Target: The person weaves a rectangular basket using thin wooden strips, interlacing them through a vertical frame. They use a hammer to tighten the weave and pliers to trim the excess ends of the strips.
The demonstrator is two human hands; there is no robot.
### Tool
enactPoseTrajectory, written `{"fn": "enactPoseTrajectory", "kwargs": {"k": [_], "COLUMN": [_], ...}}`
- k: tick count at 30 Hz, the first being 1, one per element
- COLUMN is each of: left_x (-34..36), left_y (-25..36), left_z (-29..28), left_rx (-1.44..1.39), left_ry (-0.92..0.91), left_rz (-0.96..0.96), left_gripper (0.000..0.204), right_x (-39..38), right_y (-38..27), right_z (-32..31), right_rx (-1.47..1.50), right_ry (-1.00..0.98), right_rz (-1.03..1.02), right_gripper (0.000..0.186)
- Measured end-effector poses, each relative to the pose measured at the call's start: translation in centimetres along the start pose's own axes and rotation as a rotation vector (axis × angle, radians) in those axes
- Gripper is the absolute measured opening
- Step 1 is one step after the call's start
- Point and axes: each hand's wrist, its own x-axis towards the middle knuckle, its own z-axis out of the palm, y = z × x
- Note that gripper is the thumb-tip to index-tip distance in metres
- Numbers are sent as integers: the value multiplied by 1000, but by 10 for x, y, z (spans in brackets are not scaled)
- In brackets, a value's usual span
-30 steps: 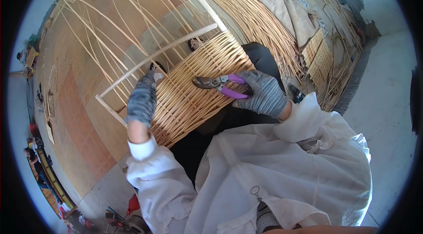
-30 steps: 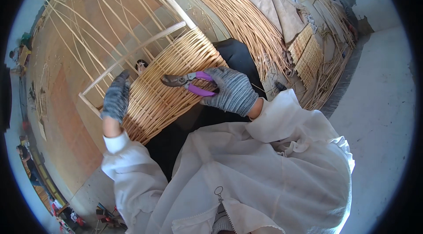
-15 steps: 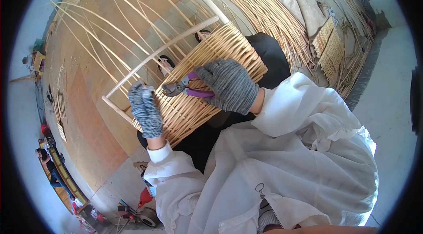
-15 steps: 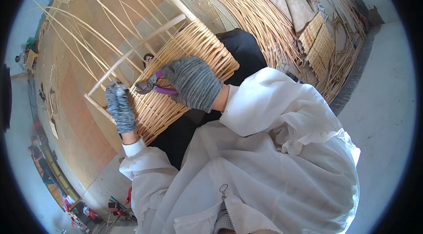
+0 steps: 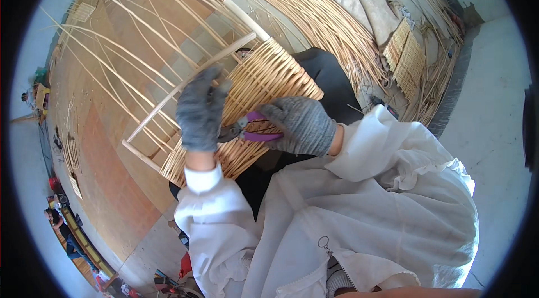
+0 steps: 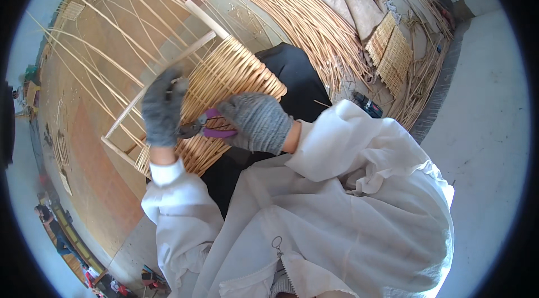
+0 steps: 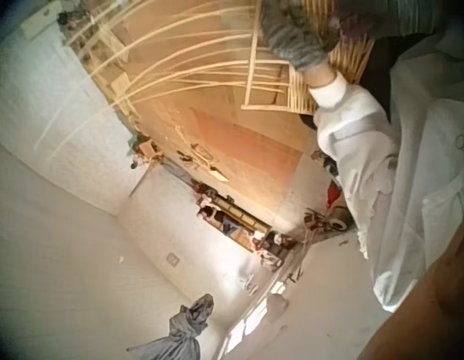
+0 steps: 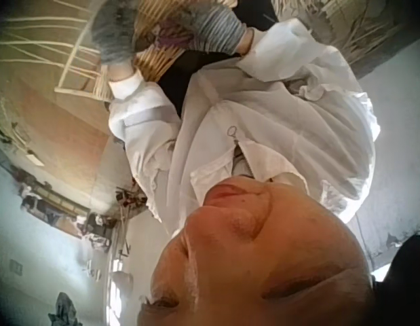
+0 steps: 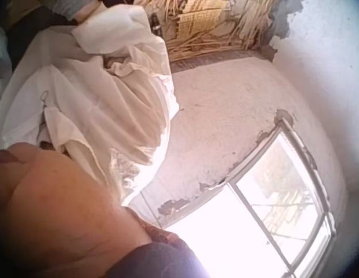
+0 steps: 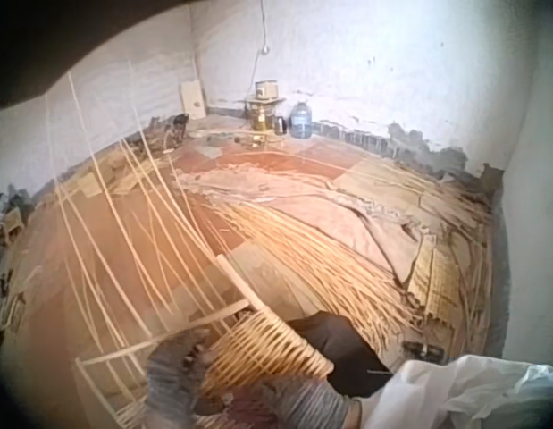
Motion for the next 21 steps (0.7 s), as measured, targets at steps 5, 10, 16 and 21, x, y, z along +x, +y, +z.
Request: {"fn": "enactPoseTrajectory", "kwargs": {"k": [5, 10, 16, 21], "left_x": [-3, -48, -60, -31], "left_y": [-20, -25, -30, 15], "left_z": [3, -31, -31, -2], "left_rx": [-263, -594, -648, -501], "left_ry": [125, 396, 240, 95], "left_rz": [-171, -382, -175, -141], "left_gripper": [16, 16, 22, 42], "right_x": [-15, 11, 29, -16], "right_y": [12, 11, 3, 25], "right_z": [-16, -17, -8, -14], "right_rx": [-74, -111, -12, 298], "right_ry": [97, 140, -78, 46], "right_rz": [33, -4, 95, 286], "right_gripper": [55, 58, 45, 47]}}
